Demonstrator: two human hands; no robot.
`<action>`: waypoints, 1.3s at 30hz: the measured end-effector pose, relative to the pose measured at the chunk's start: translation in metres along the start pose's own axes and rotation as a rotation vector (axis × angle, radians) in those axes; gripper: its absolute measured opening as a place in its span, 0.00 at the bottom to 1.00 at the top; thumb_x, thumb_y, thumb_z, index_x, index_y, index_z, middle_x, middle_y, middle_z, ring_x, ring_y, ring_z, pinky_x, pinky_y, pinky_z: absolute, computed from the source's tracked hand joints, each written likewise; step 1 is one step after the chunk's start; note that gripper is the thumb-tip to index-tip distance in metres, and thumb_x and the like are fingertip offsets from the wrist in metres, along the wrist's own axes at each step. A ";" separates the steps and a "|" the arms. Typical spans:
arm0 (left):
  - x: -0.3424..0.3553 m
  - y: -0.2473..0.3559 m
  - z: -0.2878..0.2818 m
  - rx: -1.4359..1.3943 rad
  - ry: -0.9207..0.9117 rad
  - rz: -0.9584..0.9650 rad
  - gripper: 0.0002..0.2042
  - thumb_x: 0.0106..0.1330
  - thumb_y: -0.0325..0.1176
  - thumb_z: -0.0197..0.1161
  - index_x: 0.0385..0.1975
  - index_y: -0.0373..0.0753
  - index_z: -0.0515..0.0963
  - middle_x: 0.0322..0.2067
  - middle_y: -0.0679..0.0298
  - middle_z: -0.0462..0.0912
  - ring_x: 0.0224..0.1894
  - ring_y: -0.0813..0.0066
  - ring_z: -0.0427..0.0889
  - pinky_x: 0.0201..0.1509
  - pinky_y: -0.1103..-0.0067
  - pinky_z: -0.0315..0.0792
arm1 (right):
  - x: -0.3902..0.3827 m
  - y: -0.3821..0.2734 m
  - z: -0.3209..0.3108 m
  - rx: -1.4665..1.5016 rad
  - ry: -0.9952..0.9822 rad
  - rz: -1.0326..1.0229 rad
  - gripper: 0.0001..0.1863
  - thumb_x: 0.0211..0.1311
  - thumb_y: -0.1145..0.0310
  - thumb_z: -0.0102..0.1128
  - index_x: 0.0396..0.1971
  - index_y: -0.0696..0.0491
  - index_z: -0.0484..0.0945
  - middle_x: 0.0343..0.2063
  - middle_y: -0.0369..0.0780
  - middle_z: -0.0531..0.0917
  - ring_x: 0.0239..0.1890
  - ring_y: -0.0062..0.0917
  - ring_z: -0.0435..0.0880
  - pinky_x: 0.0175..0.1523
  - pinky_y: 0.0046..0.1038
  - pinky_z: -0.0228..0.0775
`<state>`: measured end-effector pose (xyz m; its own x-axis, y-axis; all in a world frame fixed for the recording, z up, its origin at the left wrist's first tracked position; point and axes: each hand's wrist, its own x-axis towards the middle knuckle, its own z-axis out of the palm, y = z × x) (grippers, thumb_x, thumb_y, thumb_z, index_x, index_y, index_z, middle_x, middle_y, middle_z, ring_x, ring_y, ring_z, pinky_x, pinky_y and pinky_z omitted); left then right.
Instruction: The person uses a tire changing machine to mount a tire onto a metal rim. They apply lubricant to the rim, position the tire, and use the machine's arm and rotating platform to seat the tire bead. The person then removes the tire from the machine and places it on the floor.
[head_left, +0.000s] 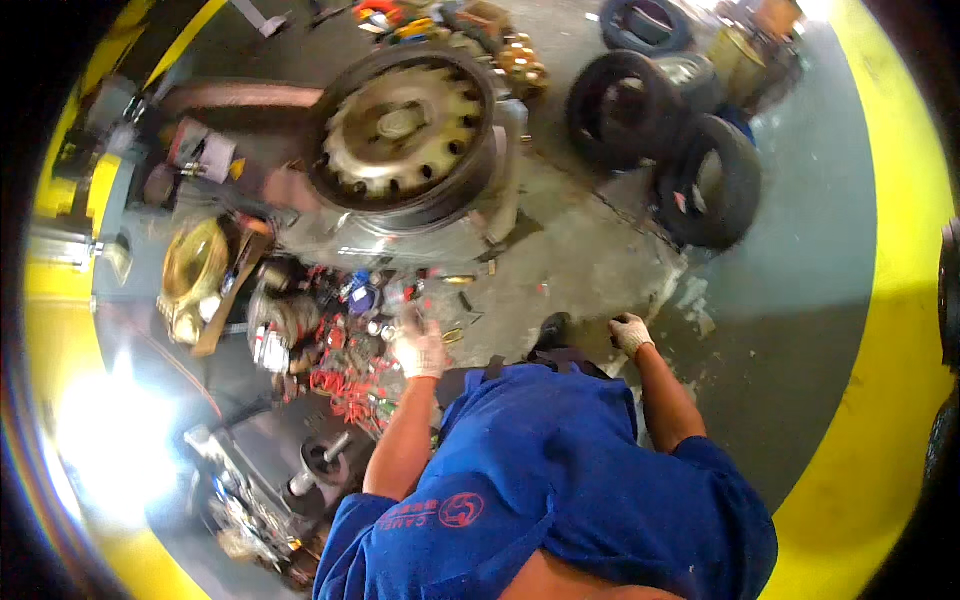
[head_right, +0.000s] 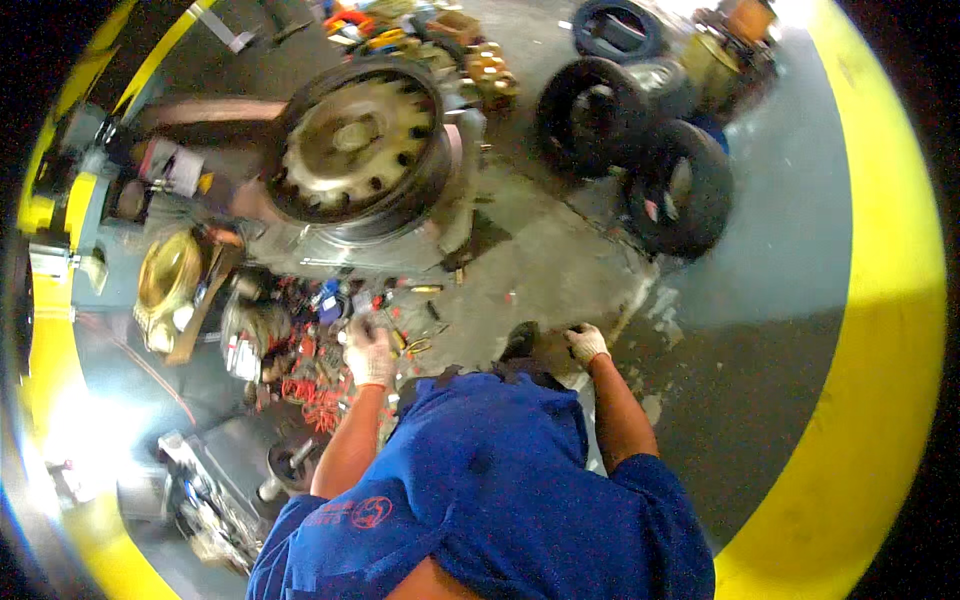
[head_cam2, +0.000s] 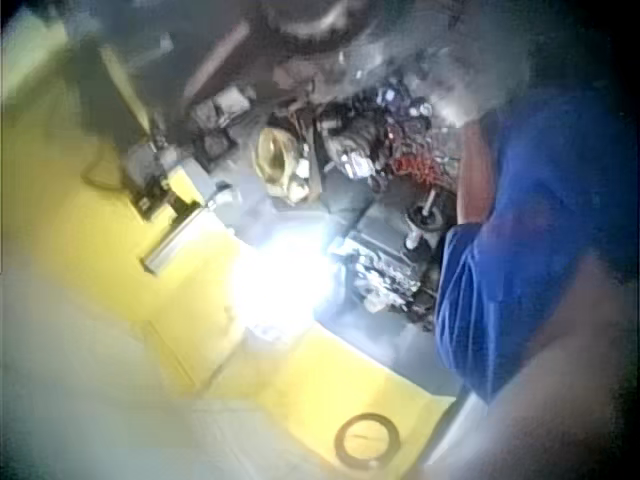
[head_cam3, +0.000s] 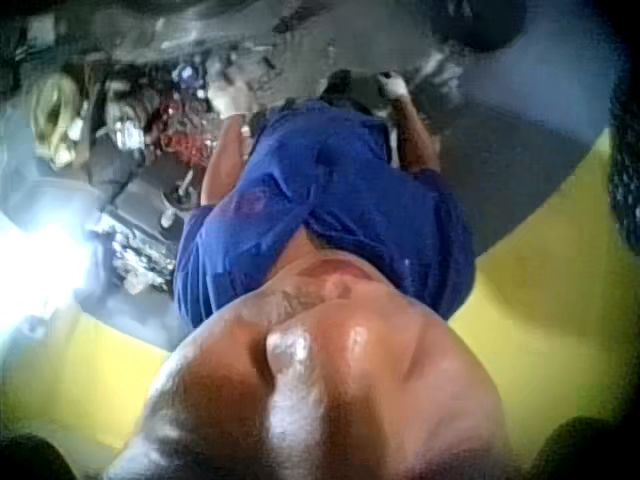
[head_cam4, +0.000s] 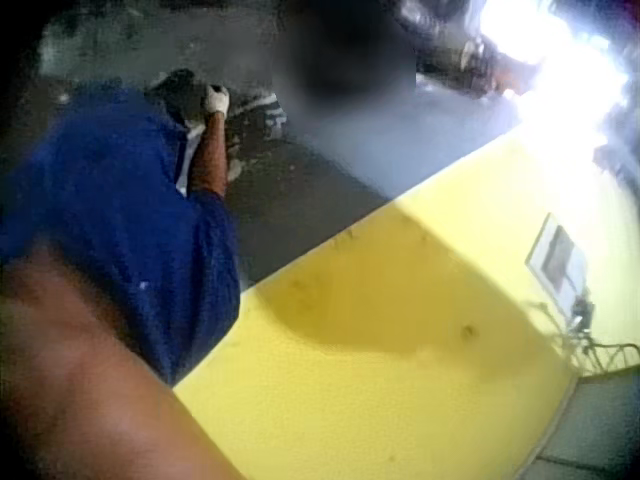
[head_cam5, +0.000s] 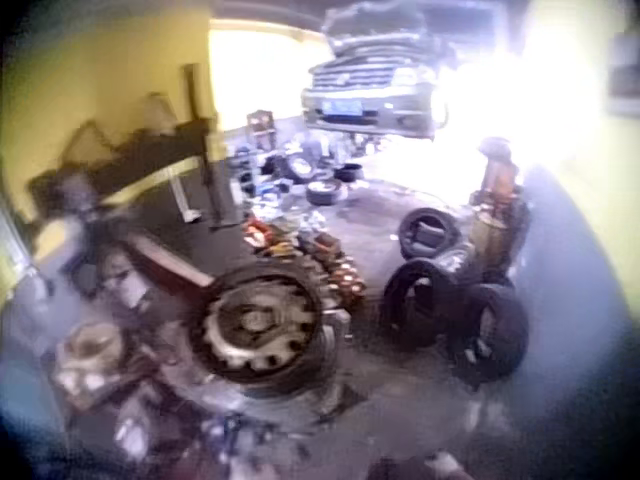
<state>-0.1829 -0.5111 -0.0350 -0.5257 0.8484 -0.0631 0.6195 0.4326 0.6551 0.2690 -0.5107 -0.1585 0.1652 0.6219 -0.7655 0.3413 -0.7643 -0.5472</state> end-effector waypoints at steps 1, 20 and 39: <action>0.015 -0.015 0.017 0.051 0.137 0.135 0.17 0.62 0.32 0.64 0.51 0.37 0.79 0.46 0.50 0.82 0.49 0.49 0.81 0.57 0.63 0.74 | 0.010 0.032 -0.028 0.064 0.040 0.032 0.18 0.63 0.62 0.60 0.45 0.60 0.83 0.33 0.45 0.87 0.29 0.35 0.83 0.38 0.38 0.77; 0.231 0.323 0.165 -0.123 0.451 0.427 0.16 0.69 0.29 0.59 0.53 0.27 0.75 0.49 0.48 0.79 0.50 0.53 0.79 0.58 0.66 0.73 | 0.187 -0.032 -0.207 -0.066 0.019 0.060 0.15 0.65 0.61 0.62 0.35 0.61 0.81 0.23 0.38 0.82 0.24 0.24 0.78 0.30 0.31 0.72; 0.252 0.445 0.296 0.173 0.250 -0.176 0.20 0.70 0.33 0.57 0.56 0.26 0.73 0.49 0.47 0.79 0.51 0.53 0.79 0.59 0.64 0.72 | 0.656 -0.351 -0.455 -0.347 0.177 -0.074 0.30 0.62 0.54 0.63 0.60 0.57 0.77 0.56 0.53 0.81 0.60 0.45 0.79 0.64 0.37 0.69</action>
<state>0.1333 -0.0148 0.0182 -0.7463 0.6646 0.0371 0.5853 0.6286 0.5121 0.6789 0.2434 -0.3146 0.2750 0.7159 -0.6417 0.6456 -0.6321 -0.4285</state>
